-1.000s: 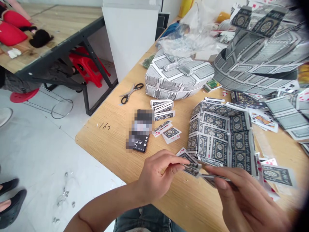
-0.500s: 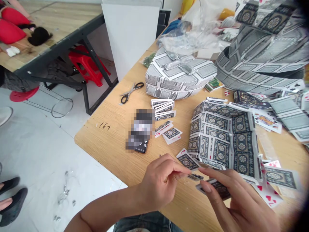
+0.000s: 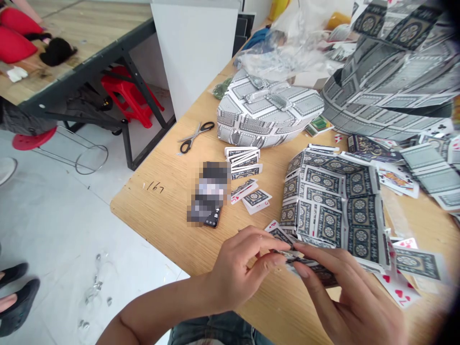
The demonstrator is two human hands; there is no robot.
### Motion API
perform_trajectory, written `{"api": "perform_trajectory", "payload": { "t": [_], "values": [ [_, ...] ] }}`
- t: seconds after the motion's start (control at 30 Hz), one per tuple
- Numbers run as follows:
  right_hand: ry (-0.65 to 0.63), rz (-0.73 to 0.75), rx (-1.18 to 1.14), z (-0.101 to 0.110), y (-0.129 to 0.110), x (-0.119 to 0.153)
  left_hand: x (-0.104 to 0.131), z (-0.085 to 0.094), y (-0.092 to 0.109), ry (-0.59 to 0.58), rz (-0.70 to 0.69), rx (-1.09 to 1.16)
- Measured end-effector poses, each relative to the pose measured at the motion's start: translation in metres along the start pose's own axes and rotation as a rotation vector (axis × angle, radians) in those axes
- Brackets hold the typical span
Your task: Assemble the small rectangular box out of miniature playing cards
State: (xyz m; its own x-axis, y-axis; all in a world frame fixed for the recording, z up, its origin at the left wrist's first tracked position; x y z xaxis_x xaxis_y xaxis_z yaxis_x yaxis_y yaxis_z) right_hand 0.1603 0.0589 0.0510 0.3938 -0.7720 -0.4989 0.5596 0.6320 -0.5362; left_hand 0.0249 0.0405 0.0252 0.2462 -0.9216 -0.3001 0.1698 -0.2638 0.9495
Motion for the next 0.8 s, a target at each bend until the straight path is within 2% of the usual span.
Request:
{"api": "perform_trajectory", "payload": {
  "t": [0.43,0.7,0.8],
  "values": [
    [0.015,0.007,-0.010,0.0008,0.0022,0.0010,-0.0008,-0.0039,-0.0018,-0.029,0.016,0.009],
    [0.003,-0.016,-0.016,0.0045,0.0059,0.0014,-0.0018,-0.0043,0.0025,-0.089,-0.070,-0.056],
    [0.003,-0.020,-0.010,0.0051,0.0072,0.0016,-0.0009,0.0044,0.0028,-0.067,-0.133,-0.171]
  ]
}}
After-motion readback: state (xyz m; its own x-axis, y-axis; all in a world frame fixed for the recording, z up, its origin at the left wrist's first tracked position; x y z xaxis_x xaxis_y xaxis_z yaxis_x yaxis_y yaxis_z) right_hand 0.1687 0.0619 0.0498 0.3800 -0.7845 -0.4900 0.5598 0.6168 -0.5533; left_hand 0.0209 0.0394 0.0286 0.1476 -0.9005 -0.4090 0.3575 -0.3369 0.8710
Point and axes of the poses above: each hand's wrist, its own x-axis away from the middle knuckle, its own z-axis out of the back of the hand, y = z × x, the point moved 10 cm from there along -x, towards the middle knuckle, and after that the axes turned 9 degrees about y, right-handed, at the moved point
